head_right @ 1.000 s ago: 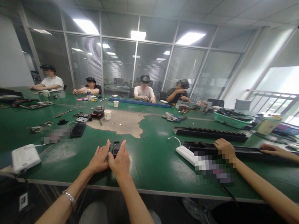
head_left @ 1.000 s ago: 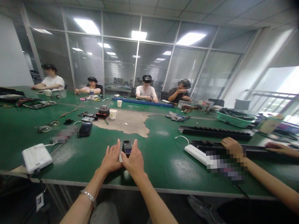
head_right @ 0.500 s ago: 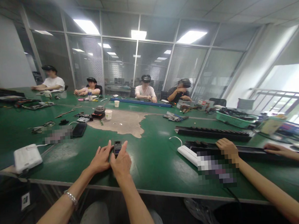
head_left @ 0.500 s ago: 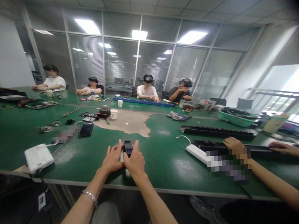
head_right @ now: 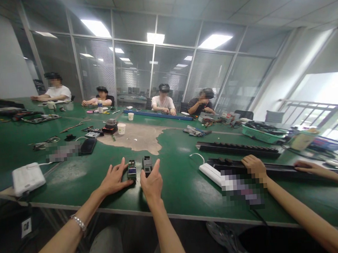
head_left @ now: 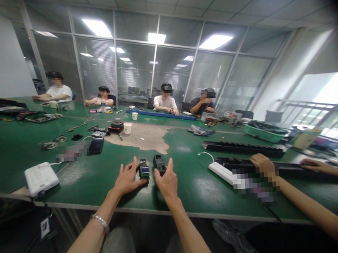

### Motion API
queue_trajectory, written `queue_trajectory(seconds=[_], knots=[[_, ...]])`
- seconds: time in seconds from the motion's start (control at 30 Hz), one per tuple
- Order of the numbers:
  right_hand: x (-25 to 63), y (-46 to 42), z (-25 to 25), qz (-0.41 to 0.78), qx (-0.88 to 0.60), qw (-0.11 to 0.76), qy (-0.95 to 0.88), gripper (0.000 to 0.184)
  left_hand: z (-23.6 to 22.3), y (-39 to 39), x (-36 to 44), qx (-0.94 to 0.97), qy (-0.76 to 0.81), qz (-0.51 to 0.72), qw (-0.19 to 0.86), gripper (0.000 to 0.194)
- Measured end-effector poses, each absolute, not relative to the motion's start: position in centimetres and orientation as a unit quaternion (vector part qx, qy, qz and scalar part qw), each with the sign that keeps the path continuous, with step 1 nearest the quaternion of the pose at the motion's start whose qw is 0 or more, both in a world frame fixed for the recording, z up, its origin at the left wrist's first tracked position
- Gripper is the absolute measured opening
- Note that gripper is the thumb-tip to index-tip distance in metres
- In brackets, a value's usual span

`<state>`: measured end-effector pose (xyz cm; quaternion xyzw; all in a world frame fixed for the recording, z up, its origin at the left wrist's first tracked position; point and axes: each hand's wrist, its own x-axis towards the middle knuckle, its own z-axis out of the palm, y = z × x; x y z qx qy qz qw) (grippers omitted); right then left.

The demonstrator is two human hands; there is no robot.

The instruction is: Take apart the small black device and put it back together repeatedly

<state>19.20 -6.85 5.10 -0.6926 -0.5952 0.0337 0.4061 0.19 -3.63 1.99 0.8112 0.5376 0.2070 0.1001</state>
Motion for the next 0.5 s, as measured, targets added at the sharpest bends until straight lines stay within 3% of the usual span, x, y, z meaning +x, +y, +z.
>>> queue_trajectory(seconds=[0.23, 0.5], knots=[[19.7, -7.2, 2.6, -0.004, -0.713, 0.377, -0.591, 0.08, 2.4, -3.8, 0.1, 0.812, 0.54, 0.197, 0.105, 0.108], [19.9, -7.4, 2.1, -0.04, -0.677, 0.406, -0.612, 0.083, 2.5, -3.9, 0.1, 0.813, 0.539, 0.192, 0.109, 0.103]])
